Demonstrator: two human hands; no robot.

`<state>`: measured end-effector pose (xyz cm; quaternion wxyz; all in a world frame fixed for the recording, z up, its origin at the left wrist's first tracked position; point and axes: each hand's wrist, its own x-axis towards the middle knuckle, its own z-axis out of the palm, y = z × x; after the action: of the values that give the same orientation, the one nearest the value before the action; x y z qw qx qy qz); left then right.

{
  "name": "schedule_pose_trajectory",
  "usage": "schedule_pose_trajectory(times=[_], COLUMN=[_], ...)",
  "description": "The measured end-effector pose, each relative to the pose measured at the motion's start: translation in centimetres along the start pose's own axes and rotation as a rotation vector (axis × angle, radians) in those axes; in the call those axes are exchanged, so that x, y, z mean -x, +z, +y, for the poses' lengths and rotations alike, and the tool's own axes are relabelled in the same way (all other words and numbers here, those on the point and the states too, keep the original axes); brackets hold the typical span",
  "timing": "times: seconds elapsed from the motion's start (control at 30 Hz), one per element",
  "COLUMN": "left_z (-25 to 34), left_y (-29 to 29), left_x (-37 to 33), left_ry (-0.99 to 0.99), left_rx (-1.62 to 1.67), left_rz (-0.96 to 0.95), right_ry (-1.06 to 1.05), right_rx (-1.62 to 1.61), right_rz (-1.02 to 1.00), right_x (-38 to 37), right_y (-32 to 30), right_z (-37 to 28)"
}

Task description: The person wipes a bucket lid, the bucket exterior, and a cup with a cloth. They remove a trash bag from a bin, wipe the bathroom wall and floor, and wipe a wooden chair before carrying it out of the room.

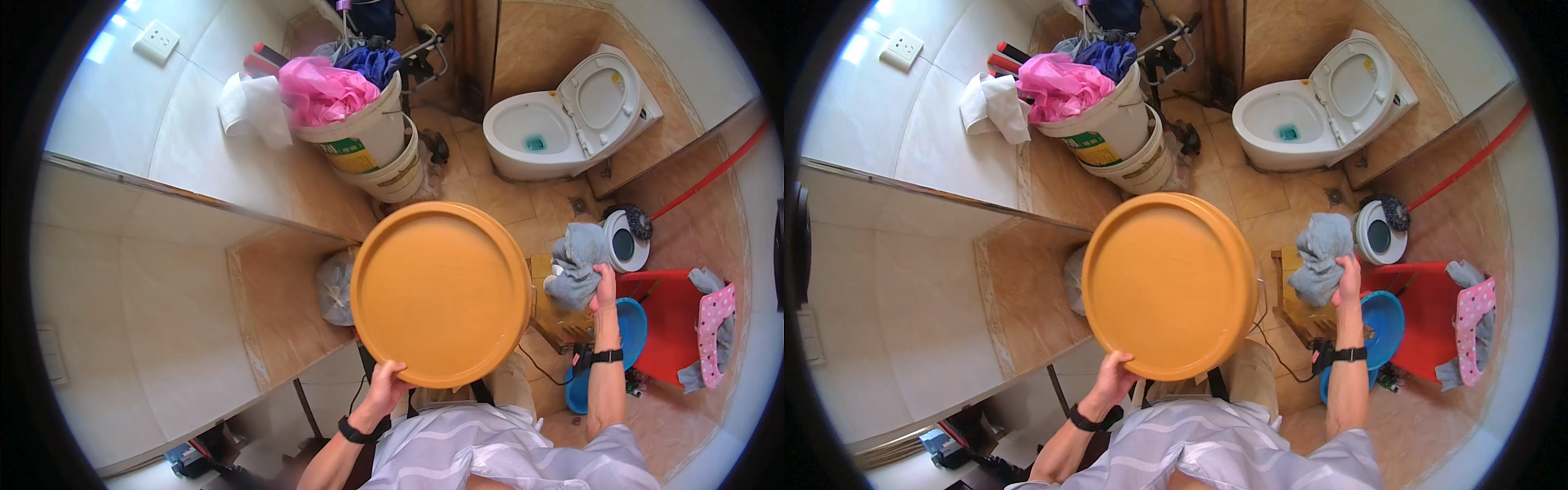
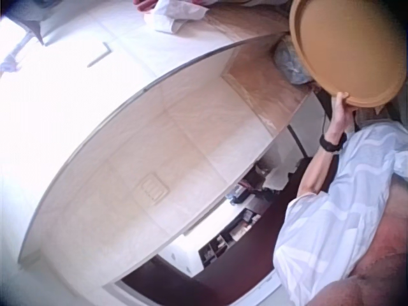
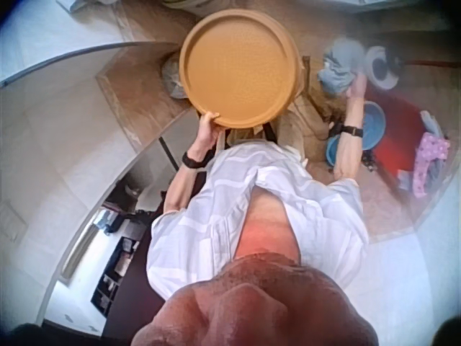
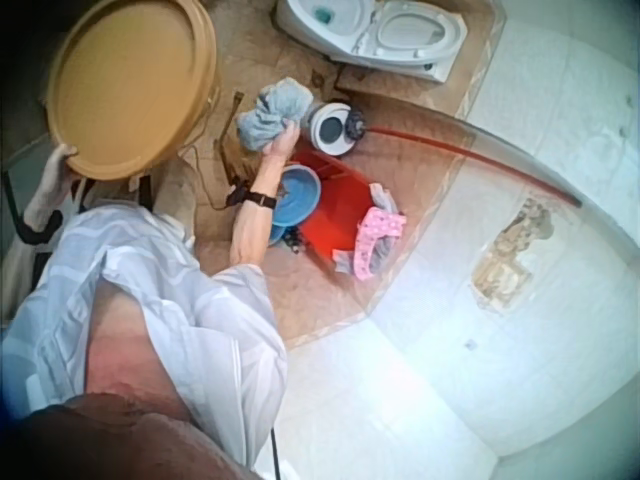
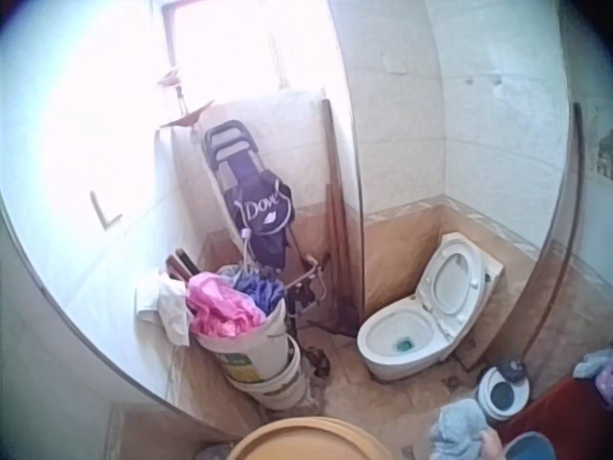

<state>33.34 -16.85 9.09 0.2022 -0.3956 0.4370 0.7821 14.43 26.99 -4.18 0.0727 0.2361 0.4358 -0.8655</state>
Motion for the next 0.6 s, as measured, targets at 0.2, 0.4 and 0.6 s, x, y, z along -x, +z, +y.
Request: schedule_pose_trajectory(times=[0.2,0.4,0.6], left_z=[-5.0,-9.8,-14.5], left_y=[-0.4,-1.3,-1.5], left_x=[-7.8,-16.2,-27.8], left_ry=[-0.014,-0.159,-0.199], left_rx=[-0.162,-0.005,0.125], left_rz=[0.014,-0.012,-0.011], right_ry=[-0.202,0.010,0.214], right_rx=[0.452,0.520,0.600], right_rz=[0.273,0.233,0.220], right_x=[6.1,12.2,15.3], right_y=[0.3,-0.4,-0.1], right_z=[4.1,9.5,14.5])
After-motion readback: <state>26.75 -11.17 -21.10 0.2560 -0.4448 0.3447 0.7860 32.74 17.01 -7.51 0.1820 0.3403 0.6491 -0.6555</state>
